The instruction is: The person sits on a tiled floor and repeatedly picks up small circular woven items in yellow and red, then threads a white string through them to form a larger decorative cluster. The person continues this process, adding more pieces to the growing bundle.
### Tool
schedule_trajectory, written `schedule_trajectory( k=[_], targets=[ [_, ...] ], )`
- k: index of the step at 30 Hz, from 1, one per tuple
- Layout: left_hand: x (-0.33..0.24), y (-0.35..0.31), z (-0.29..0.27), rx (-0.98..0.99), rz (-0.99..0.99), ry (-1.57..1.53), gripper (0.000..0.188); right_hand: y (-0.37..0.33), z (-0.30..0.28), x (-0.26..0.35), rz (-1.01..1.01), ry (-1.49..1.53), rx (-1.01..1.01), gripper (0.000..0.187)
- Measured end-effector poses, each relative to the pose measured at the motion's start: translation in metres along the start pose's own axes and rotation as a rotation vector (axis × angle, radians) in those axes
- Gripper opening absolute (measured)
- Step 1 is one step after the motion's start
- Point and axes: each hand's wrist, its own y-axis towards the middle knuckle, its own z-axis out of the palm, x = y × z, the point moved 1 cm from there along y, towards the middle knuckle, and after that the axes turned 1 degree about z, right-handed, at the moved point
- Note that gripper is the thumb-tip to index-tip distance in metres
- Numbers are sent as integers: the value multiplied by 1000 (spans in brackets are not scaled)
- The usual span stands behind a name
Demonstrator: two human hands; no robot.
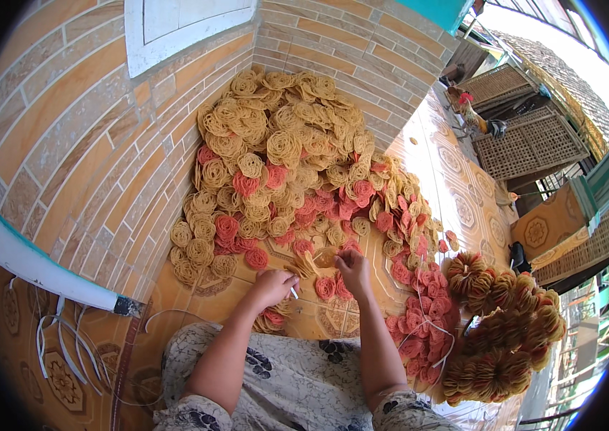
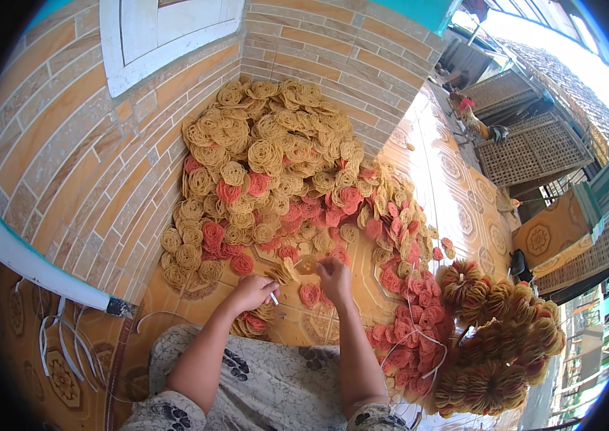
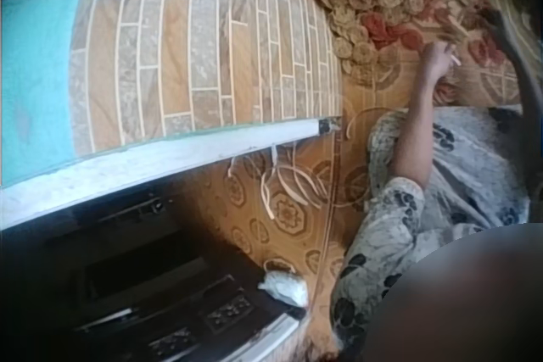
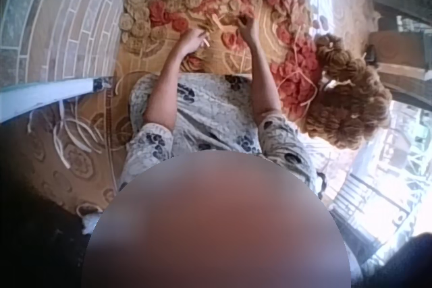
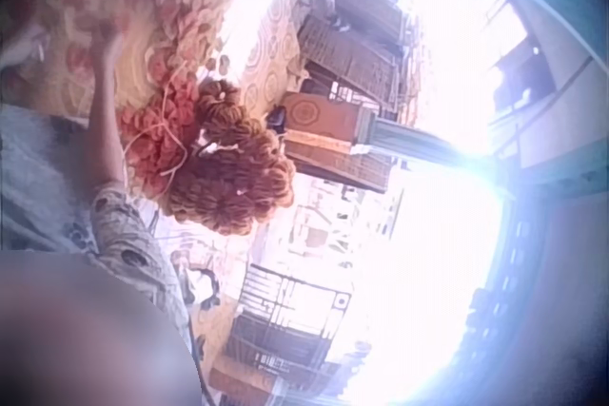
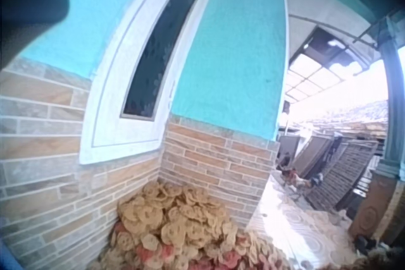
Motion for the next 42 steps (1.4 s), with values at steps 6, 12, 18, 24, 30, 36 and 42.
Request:
schedule_trajectory(
  k=[6,12,18,24,30,36,42],
  targets=[
    [-3,0,3,0,-10,21,38,-20,0,46,-248,-150,-114,13],
    [-7,-1,2,-23,-6,7,39,-26,4,62,-560,-259,-205,5],
    [-11,-2,3,-13,-5,-11,38,-27,8,61,-476,-108,-269,5],
    [-13,-3,4,-48,27,-30,39,-30,6,66,-732,-346,-160,7],
    [-11,-1,6,2,11,-147,39,-30,9,63,-658,-218,-157,11],
    [-10,3,8,60,-2,-288,40,-30,12,62,-840,-467,-327,12],
    [-14,-3,8,-243,154,233,36,-30,18,58,-852,-497,-257,14]
  ],
)
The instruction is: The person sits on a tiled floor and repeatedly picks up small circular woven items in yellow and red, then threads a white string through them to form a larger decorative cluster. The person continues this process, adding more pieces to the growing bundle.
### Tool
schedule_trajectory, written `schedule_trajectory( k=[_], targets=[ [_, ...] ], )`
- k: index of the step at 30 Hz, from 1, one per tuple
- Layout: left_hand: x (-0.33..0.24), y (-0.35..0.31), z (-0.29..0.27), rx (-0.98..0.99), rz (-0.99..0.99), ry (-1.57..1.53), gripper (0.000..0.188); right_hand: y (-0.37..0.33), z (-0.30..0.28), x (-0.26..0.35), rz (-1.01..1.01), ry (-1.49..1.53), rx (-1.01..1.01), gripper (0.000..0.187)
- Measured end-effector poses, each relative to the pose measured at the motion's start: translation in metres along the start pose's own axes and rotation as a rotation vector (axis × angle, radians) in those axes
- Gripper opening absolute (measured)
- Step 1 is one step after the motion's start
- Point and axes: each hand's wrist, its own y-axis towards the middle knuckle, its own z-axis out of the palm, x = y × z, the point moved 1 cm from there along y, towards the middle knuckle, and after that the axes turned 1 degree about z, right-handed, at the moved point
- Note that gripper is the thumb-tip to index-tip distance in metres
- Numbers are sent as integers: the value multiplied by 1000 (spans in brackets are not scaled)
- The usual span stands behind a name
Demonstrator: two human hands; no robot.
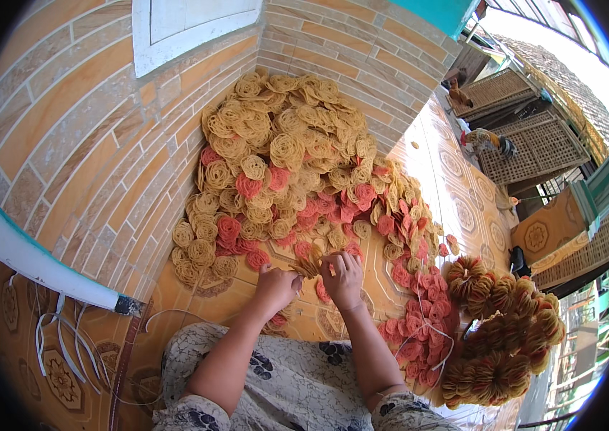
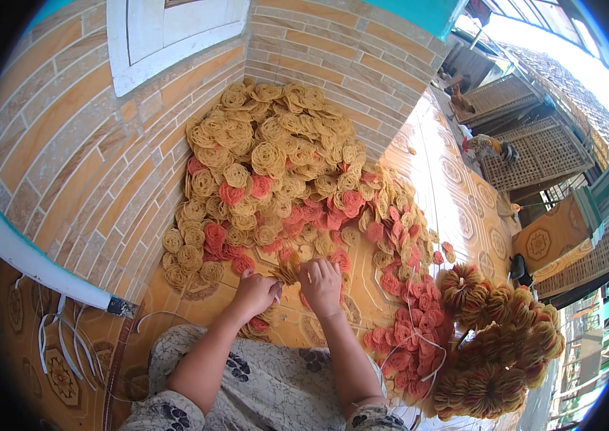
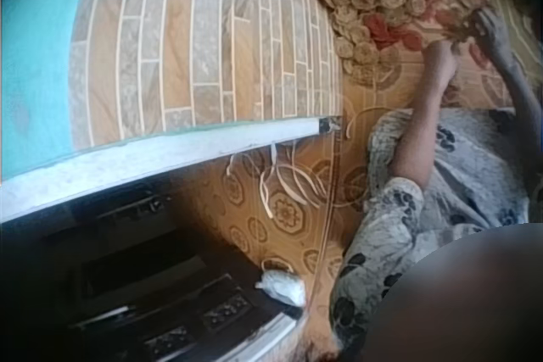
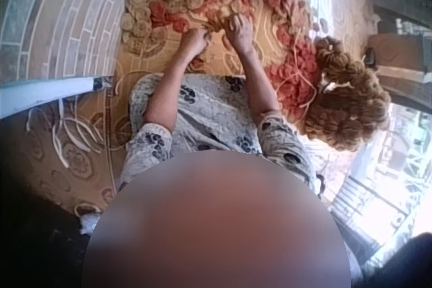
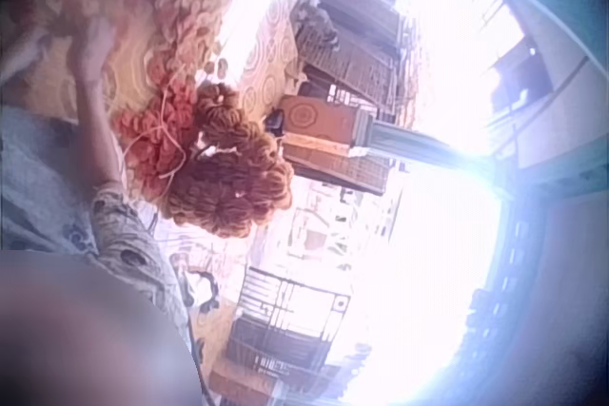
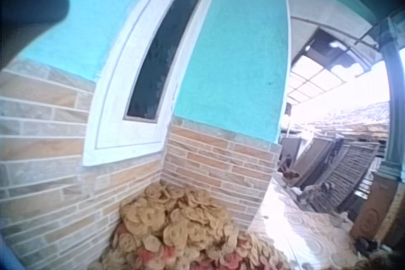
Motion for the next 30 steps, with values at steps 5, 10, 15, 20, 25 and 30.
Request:
schedule_trajectory(
  k=[5,10,15,20,25,30],
  targets=[
    [-2,0,4,-6,8,101,34,-2,7,-2,29,-66,-22,16],
    [-2,-3,5,-58,25,272,30,-3,12,0,20,-66,-3,15],
    [-1,-3,5,9,-29,113,34,-1,13,-15,141,-107,38,13],
    [4,1,-2,36,-65,-105,35,-7,13,-50,739,472,48,12],
    [4,3,-3,70,-66,-162,33,-12,15,-51,745,634,8,11],
    [4,2,0,41,-30,-169,33,-3,8,-36,619,597,-32,7]
  ],
)
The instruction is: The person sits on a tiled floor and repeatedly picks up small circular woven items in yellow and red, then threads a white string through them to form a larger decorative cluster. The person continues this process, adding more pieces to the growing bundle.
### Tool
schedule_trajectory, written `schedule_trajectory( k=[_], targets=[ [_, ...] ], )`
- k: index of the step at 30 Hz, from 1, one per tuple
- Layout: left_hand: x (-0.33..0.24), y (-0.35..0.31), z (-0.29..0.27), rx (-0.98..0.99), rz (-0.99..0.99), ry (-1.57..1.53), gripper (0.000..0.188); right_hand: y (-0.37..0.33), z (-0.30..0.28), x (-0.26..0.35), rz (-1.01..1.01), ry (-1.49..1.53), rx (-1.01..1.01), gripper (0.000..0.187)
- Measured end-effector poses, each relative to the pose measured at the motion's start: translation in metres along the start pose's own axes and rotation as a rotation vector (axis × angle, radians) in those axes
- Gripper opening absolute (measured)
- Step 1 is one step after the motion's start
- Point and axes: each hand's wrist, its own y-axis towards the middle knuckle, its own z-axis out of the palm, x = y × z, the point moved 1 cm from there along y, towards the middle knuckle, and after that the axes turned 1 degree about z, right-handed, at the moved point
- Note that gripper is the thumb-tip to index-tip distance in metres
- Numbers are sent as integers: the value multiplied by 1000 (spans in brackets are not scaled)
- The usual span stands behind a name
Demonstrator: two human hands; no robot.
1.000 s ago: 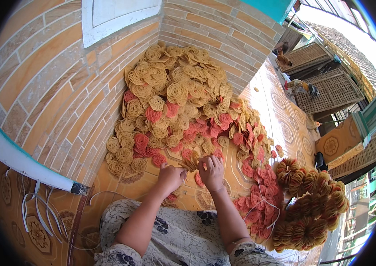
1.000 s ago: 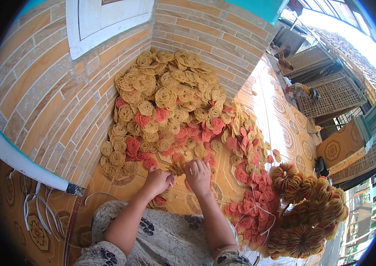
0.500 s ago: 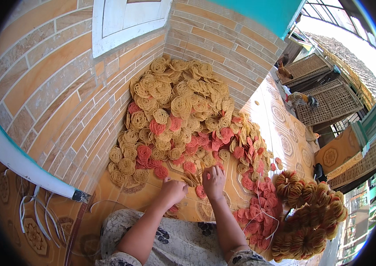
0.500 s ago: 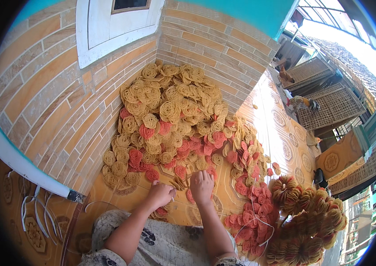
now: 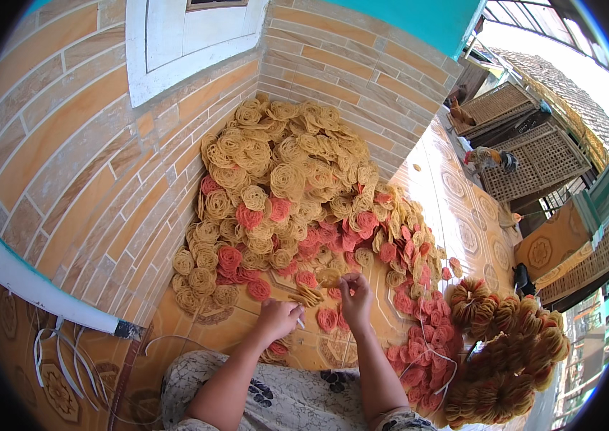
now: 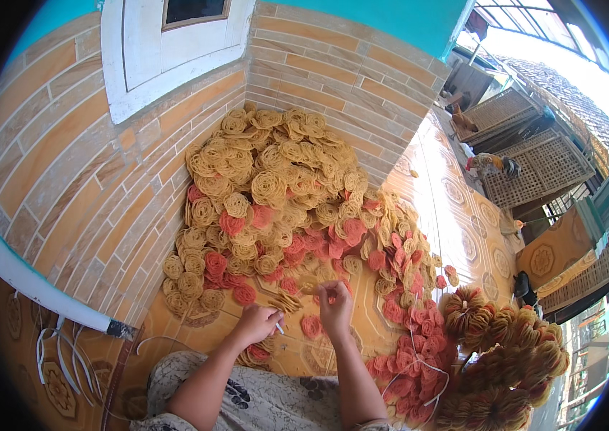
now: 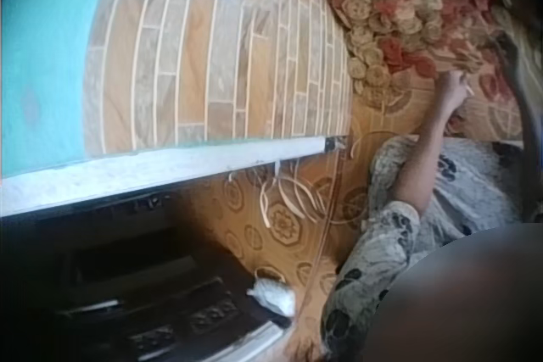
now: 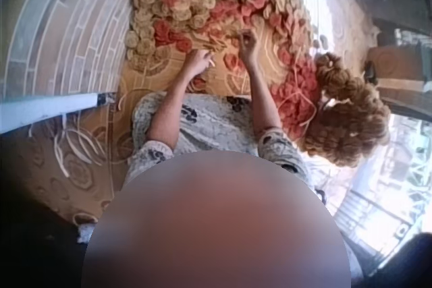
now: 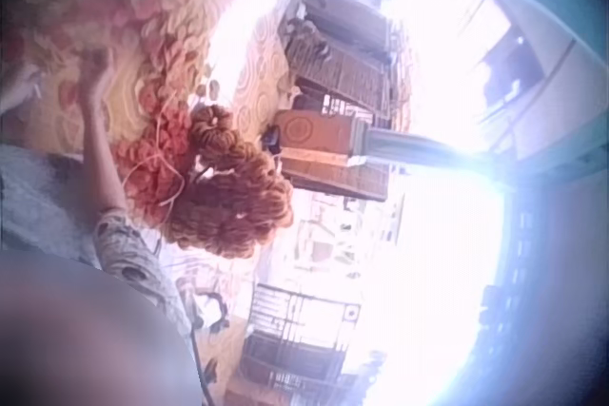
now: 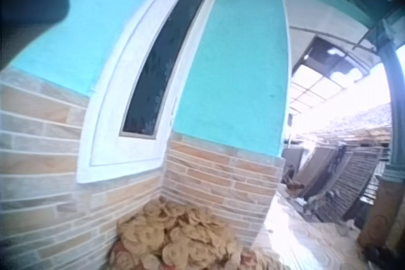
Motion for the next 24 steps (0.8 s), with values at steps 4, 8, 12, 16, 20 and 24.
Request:
schedule_trajectory(
  k=[4,8,12,16,20,24],
  targets=[
    [1,1,0,26,-27,-52,34,-2,1,12,-66,-68,25,6],
    [-2,0,-1,55,-118,-143,34,-1,-2,22,-290,-143,123,7],
    [-3,0,-3,24,-132,-143,31,-3,0,27,-258,-87,306,14],
    [2,3,0,12,-103,-122,28,-1,5,21,109,108,284,28],
    [8,3,-2,-21,97,154,24,1,2,21,-1,90,385,22],
    [6,9,-7,-127,71,-78,30,-2,3,33,-280,-44,302,14]
  ],
)
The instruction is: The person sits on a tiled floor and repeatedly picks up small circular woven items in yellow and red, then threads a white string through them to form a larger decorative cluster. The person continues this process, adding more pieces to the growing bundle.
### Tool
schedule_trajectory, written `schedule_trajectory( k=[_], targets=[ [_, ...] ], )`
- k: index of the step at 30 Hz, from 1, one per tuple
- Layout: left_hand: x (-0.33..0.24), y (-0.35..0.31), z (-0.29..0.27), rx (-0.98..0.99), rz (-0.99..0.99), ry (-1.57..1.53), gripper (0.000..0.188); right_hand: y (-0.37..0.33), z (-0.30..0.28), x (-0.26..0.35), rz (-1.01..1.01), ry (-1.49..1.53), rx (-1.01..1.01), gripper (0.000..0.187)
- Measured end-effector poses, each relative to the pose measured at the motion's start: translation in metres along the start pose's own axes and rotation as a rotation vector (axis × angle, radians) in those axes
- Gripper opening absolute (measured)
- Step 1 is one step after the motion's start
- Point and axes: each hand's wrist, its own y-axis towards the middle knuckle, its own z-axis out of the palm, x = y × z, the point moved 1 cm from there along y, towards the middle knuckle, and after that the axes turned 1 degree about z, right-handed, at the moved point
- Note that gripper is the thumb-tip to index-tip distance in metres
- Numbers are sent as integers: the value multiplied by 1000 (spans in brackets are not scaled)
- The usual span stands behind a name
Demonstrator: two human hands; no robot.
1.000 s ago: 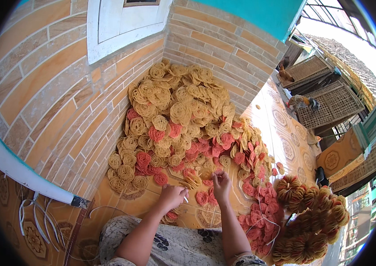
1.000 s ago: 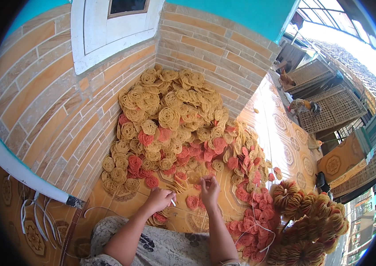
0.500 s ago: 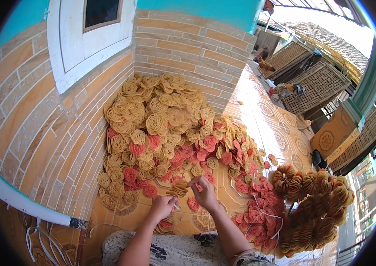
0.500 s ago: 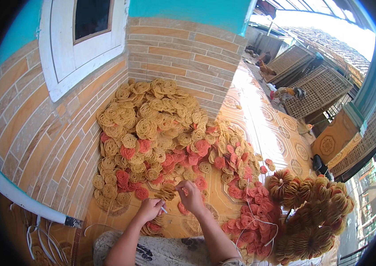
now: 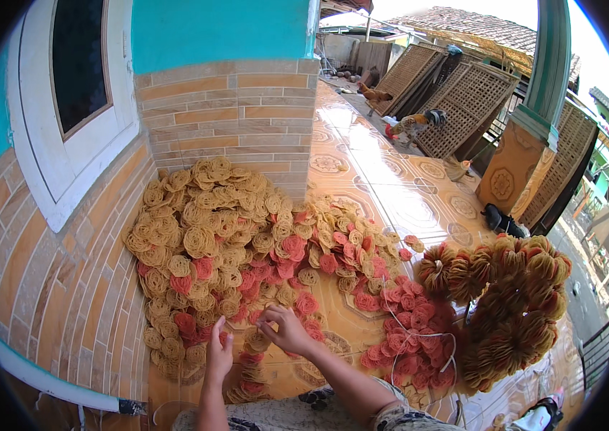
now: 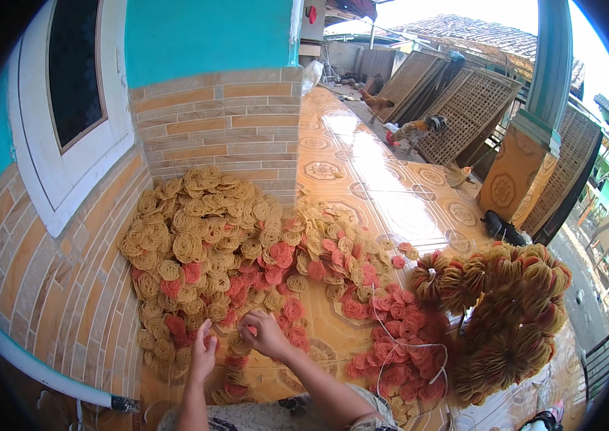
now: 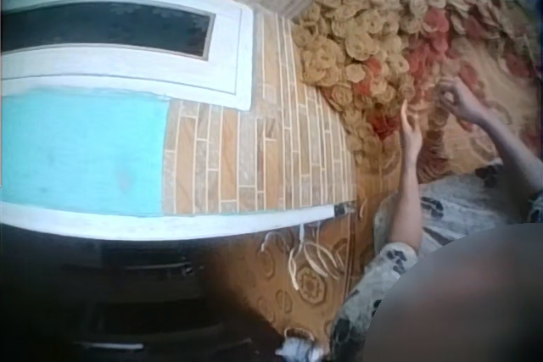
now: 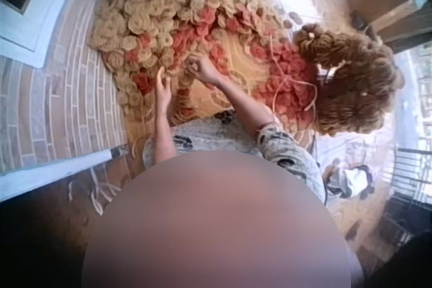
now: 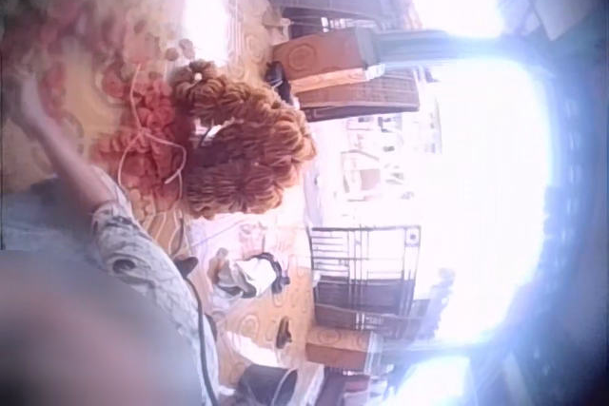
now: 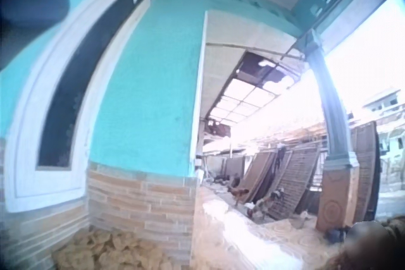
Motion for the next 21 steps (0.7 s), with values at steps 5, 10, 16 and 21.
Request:
schedule_trajectory(
  k=[5,10,16,21],
  targets=[
    [-14,-6,13,170,-129,-219,28,-5,16,6,-18,-29,-128,13],
    [-9,-2,12,255,-229,-425,25,-10,29,-13,259,144,-330,19],
    [6,3,6,53,-206,-263,25,2,50,-46,447,482,-260,19],
    [15,0,-6,114,-305,-800,25,18,15,-118,268,-794,-240,36]
  ],
)
